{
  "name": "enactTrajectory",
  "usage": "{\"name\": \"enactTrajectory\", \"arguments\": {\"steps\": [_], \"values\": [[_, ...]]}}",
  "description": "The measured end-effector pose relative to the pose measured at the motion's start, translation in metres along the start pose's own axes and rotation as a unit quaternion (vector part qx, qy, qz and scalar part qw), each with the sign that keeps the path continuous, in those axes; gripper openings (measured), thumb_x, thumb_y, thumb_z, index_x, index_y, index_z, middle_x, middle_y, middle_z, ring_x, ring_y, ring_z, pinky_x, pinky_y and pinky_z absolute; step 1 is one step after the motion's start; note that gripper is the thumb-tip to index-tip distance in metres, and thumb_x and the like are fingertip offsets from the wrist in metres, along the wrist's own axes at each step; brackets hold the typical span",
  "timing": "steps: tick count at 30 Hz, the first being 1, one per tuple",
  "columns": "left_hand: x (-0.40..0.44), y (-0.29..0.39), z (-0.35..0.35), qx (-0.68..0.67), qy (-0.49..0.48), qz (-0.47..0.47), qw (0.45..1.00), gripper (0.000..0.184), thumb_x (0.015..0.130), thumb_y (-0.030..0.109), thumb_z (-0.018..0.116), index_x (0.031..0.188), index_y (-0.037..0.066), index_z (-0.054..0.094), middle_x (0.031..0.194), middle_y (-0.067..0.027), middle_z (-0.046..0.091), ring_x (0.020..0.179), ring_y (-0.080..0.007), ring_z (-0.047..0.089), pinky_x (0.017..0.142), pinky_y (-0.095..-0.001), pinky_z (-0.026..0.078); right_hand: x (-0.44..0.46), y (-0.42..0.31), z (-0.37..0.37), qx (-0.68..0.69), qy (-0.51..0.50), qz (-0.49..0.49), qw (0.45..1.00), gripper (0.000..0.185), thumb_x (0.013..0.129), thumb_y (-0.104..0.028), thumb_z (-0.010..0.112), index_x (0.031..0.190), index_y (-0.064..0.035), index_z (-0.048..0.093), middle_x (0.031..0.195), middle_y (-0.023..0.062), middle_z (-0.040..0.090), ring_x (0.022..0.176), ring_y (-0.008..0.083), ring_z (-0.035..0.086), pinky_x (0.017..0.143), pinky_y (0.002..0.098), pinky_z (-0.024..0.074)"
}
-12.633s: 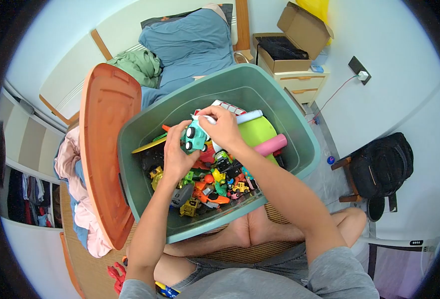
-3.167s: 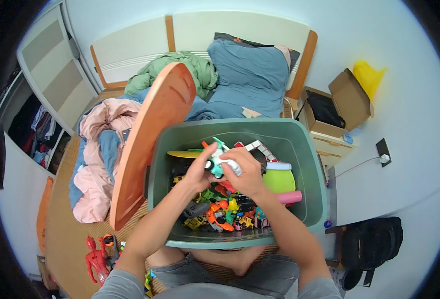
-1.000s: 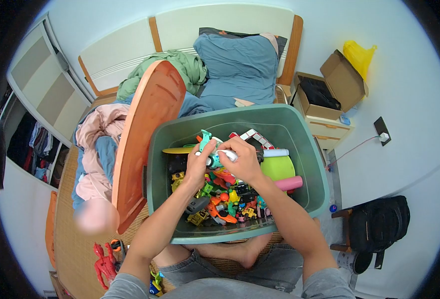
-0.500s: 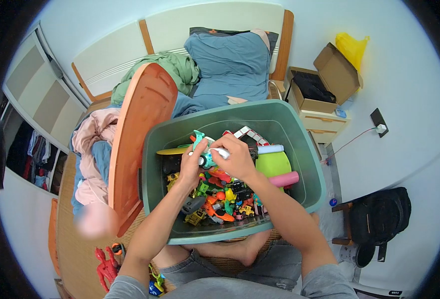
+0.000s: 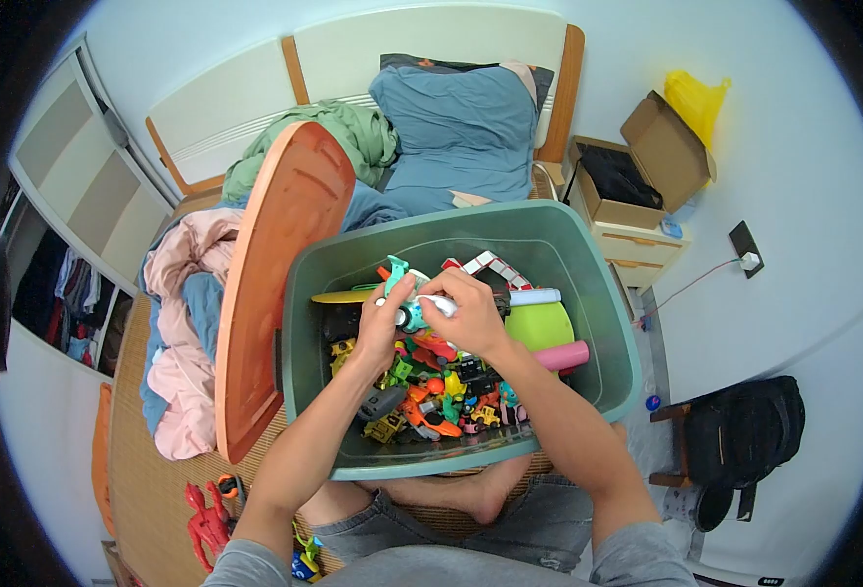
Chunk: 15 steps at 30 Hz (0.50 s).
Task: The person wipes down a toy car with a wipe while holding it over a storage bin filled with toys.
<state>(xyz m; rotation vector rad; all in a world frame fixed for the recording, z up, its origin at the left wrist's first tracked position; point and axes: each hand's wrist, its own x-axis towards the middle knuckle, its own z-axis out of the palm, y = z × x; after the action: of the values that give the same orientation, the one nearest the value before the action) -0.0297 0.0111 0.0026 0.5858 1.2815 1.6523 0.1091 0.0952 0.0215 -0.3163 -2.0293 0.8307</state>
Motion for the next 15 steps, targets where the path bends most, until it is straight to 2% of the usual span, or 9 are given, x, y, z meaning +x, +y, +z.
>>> {"name": "enactTrajectory", "arguments": {"steps": [3, 5, 8, 12, 14, 15], "values": [[0.001, 0.002, 0.0, 0.003, 0.006, 0.003, 1.0, 0.047, 0.086, 0.042, 0.073, 0.108, 0.001, 0.062, 0.096, -0.0038, 0.064, 0.084, -0.0101, 0.058, 0.075, -0.0259, 0.046, 0.0, -0.003, 0.001, -0.003, -0.002, 0.02, 1.0, 0.013, 0.076, -0.005, 0.071, 0.086, -0.0001, 0.066, 0.083, 0.01, 0.064, 0.072, 0.0205, 0.063, 0.065, 0.0307, 0.0493], [-0.001, 0.006, 0.001, -0.002, 0.008, -0.02, 1.0, 0.04, 0.088, 0.044, 0.068, 0.106, 0.009, 0.06, 0.086, 0.0003, 0.062, 0.071, -0.0093, 0.059, 0.056, -0.0282, 0.05, -0.001, -0.005, 0.002, 0.012, -0.01, 0.004, 1.0, 0.012, 0.076, -0.005, 0.071, 0.086, -0.0002, 0.066, 0.083, 0.0103, 0.064, 0.074, 0.0209, 0.064, 0.067, 0.0312, 0.0499], [-0.004, 0.01, 0.002, -0.009, 0.01, -0.035, 0.999, 0.04, 0.088, 0.045, 0.067, 0.105, 0.01, 0.06, 0.087, 0.0005, 0.062, 0.072, -0.0098, 0.059, 0.055, -0.0293, 0.048, -0.001, -0.01, 0.004, 0.016, -0.007, -0.037, 0.999, 0.012, 0.076, -0.006, 0.07, 0.084, -0.0003, 0.064, 0.078, 0.0113, 0.062, 0.071, 0.0261, 0.063, 0.065, 0.0349, 0.0497], [-0.002, 0.008, 0.001, -0.007, 0.01, -0.04, 0.999, 0.04, 0.088, 0.045, 0.066, 0.106, 0.01, 0.06, 0.089, -0.0002, 0.062, 0.074, -0.0102, 0.06, 0.057, -0.0305, 0.05, 0.0, -0.007, 0.004, 0.01, -0.004, -0.029, 1.0, 0.012, 0.076, -0.006, 0.07, 0.085, -0.0005, 0.064, 0.079, 0.0115, 0.062, 0.07, 0.0258, 0.063, 0.065, 0.0347, 0.0496], [-0.006, 0.011, 0.007, -0.027, 0.022, -0.027, 0.999, 0.047, 0.086, 0.044, 0.071, 0.107, 0.003, 0.061, 0.088, -0.0037, 0.063, 0.069, -0.0104, 0.061, 0.053, -0.0273, 0.052, 0.001, -0.008, 0.002, 0.008, -0.001, 0.014, 1.0, 0.011, 0.077, -0.006, 0.07, 0.085, -0.0006, 0.064, 0.08, 0.0117, 0.063, 0.07, 0.0257, 0.063, 0.065, 0.0346, 0.0496], [-0.006, 0.011, 0.006, -0.027, 0.022, -0.027, 0.999, 0.047, 0.086, 0.044, 0.071, 0.107, 0.003, 0.061, 0.088, -0.0037, 0.063, 0.069, -0.0104, 0.061, 0.053, -0.0273, 0.052, 0.001, -0.007, 0.001, 0.008, -0.001, 0.013, 1.0, 0.011, 0.077, -0.006, 0.07, 0.085, -0.0006, 0.064, 0.08, 0.0117, 0.063, 0.07, 0.0257, 0.063, 0.065, 0.0346, 0.0496]]}}
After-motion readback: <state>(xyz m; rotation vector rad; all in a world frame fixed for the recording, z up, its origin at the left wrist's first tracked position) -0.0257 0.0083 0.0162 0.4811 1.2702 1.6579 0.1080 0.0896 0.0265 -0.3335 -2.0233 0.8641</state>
